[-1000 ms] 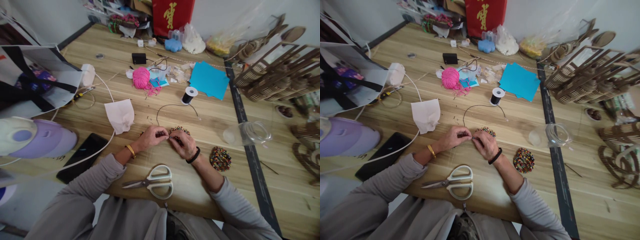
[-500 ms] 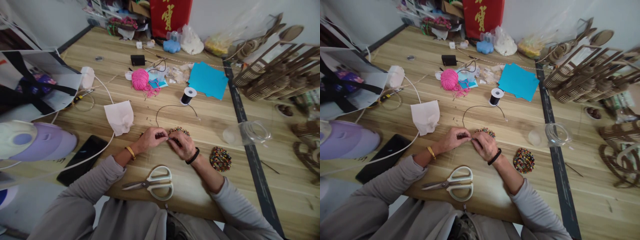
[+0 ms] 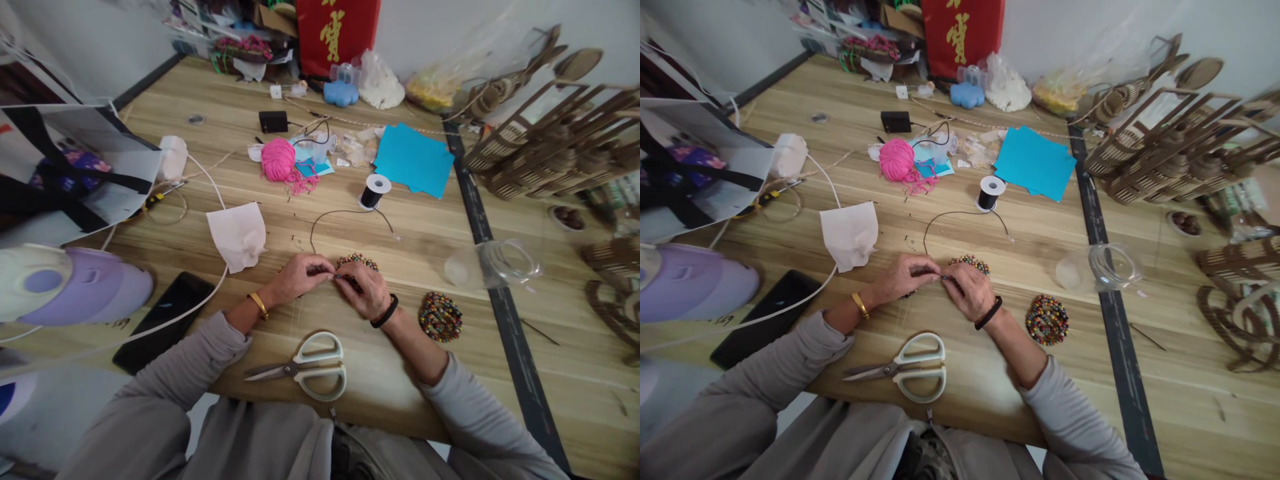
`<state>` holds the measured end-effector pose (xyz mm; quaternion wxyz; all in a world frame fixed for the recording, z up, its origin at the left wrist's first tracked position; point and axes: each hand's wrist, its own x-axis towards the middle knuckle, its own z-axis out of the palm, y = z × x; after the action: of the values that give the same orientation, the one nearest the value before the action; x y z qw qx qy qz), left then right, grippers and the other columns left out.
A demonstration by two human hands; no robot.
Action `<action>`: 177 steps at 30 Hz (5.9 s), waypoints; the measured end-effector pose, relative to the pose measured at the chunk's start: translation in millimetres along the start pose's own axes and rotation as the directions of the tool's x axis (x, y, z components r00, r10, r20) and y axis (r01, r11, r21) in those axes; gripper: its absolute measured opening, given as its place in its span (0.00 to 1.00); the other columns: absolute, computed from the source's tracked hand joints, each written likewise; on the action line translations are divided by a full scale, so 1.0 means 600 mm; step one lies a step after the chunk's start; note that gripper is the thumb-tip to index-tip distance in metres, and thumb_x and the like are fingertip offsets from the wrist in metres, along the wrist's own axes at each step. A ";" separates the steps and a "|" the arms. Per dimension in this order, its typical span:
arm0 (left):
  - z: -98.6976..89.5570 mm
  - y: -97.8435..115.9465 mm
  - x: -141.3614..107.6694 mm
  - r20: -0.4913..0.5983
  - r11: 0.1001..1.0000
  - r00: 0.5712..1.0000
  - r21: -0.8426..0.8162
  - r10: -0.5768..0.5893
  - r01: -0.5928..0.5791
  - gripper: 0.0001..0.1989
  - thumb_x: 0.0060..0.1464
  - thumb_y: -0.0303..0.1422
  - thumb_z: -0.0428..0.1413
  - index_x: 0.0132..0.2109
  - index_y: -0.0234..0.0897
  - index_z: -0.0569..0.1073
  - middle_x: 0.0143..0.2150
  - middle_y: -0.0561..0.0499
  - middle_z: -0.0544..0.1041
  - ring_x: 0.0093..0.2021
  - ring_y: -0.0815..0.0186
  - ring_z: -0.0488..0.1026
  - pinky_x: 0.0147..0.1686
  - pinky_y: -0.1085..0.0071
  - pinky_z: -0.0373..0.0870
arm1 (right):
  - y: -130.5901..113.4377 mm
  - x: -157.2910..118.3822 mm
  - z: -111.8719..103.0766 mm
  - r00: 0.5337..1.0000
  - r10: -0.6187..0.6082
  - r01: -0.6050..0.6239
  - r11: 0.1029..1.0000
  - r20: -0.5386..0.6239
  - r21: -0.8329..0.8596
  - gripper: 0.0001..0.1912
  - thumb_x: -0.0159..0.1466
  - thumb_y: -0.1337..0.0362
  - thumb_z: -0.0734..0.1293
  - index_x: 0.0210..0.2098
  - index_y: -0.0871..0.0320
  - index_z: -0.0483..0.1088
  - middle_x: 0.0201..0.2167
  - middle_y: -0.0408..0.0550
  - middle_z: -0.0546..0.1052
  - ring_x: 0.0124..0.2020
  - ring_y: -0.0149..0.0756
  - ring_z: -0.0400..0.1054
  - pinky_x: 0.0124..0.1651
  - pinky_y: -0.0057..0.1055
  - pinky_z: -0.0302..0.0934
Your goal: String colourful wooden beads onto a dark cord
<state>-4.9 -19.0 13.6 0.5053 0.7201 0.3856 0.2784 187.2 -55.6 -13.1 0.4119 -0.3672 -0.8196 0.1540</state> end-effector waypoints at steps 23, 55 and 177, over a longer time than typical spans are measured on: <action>-0.001 -0.003 -0.001 0.012 0.994 0.999 -0.097 -0.048 0.049 0.07 0.49 0.32 0.59 0.34 0.31 0.74 0.30 0.50 0.76 0.30 0.71 0.71 0.32 0.75 0.68 | -0.002 0.000 -0.002 1.000 -0.007 0.007 1.000 0.003 -0.014 0.07 0.64 0.69 0.62 0.42 0.56 0.66 0.35 0.50 0.75 0.37 0.36 0.70 0.40 0.34 0.67; 0.006 -0.007 0.002 0.040 0.984 0.999 -0.171 -0.037 0.044 0.09 0.47 0.33 0.61 0.31 0.30 0.72 0.29 0.51 0.73 0.30 0.72 0.69 0.32 0.76 0.67 | -0.006 0.002 0.001 0.997 -0.062 0.064 0.997 0.045 -0.045 0.08 0.65 0.69 0.62 0.44 0.58 0.66 0.37 0.52 0.76 0.40 0.37 0.71 0.43 0.35 0.68; -0.004 0.013 -0.006 0.018 0.994 0.999 0.103 0.032 -0.034 0.06 0.52 0.30 0.56 0.32 0.32 0.75 0.26 0.52 0.74 0.27 0.72 0.67 0.29 0.76 0.64 | -0.012 0.018 -0.022 0.999 0.010 -0.002 0.991 0.054 -0.134 0.06 0.66 0.66 0.58 0.37 0.58 0.66 0.33 0.51 0.72 0.38 0.40 0.64 0.44 0.41 0.59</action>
<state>-6.8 -22.4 21.8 0.4658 0.7538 0.3834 0.2604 190.2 -53.5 5.1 0.3636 -0.3921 -0.8378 0.1099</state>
